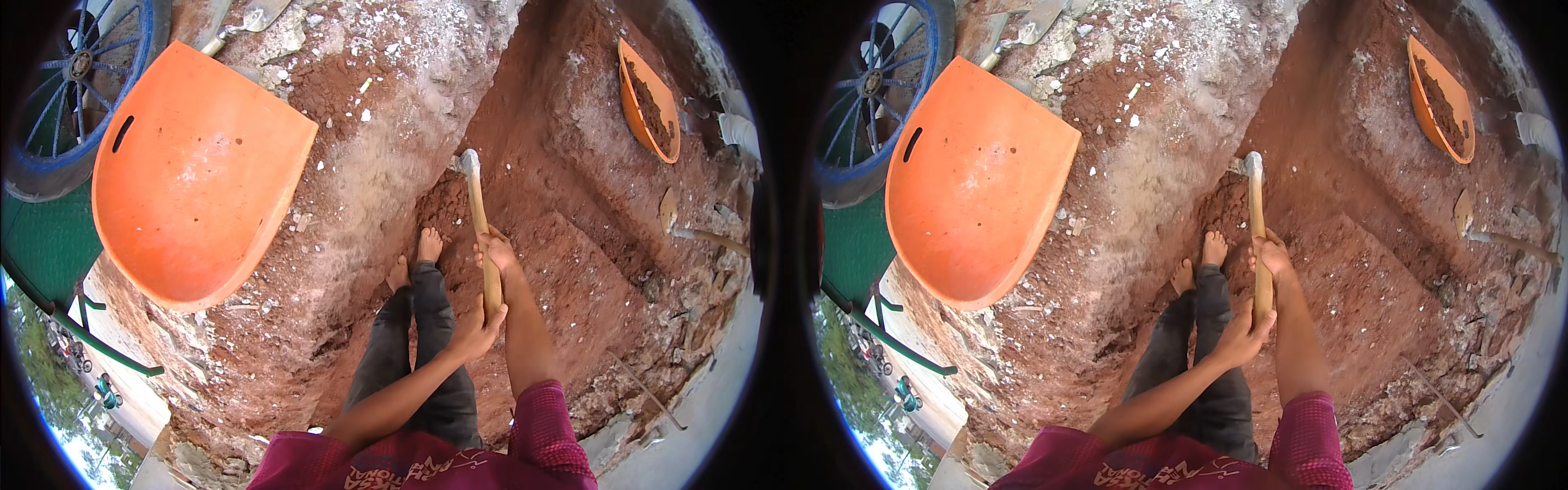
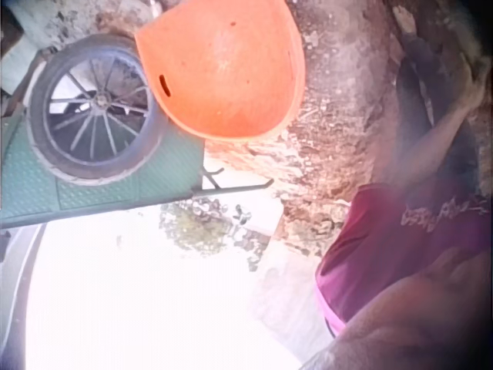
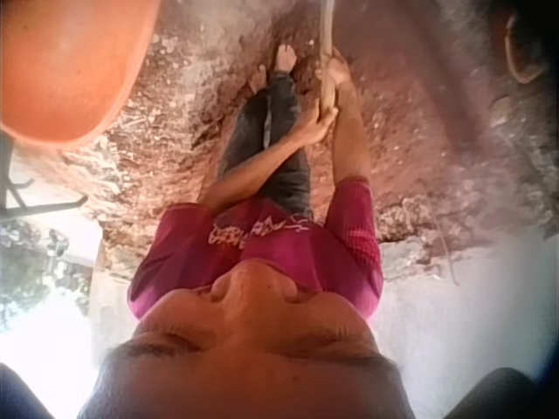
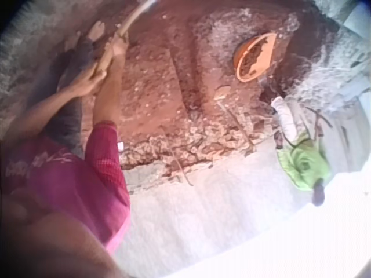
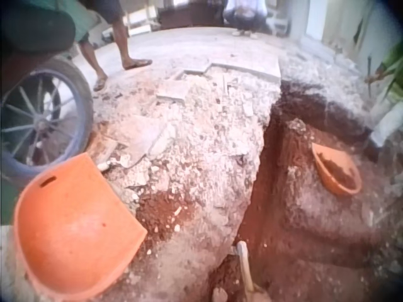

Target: The person uses a hoe to break up and scoop soil from a large excavation pit into an orange basin. They then carry the basin to a green wheelbarrow and dump the contents. The process is repeated multiple times.

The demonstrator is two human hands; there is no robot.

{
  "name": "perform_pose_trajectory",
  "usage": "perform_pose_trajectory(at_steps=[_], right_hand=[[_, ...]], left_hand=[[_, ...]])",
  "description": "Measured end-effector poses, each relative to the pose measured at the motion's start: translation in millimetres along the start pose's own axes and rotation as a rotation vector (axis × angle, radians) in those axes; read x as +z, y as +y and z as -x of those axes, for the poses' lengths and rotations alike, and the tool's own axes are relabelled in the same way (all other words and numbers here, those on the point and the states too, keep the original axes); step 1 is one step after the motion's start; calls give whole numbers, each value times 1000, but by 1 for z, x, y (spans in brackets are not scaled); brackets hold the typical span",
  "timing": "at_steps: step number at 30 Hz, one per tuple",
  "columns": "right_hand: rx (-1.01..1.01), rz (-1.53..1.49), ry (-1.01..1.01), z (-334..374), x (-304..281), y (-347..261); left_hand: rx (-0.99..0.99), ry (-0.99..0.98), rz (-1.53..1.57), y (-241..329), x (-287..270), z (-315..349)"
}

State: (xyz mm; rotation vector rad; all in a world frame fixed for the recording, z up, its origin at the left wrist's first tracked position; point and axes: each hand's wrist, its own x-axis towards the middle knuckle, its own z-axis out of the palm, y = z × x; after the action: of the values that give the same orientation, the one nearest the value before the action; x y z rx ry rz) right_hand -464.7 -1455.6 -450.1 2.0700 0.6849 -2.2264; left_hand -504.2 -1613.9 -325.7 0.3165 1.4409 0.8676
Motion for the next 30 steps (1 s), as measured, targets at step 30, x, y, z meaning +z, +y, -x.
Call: perform_pose_trajectory(at_steps=[30], right_hand=[[-797,-275,259,416,-190,-361]], left_hand=[[95,-928,-26,468,123,73]])
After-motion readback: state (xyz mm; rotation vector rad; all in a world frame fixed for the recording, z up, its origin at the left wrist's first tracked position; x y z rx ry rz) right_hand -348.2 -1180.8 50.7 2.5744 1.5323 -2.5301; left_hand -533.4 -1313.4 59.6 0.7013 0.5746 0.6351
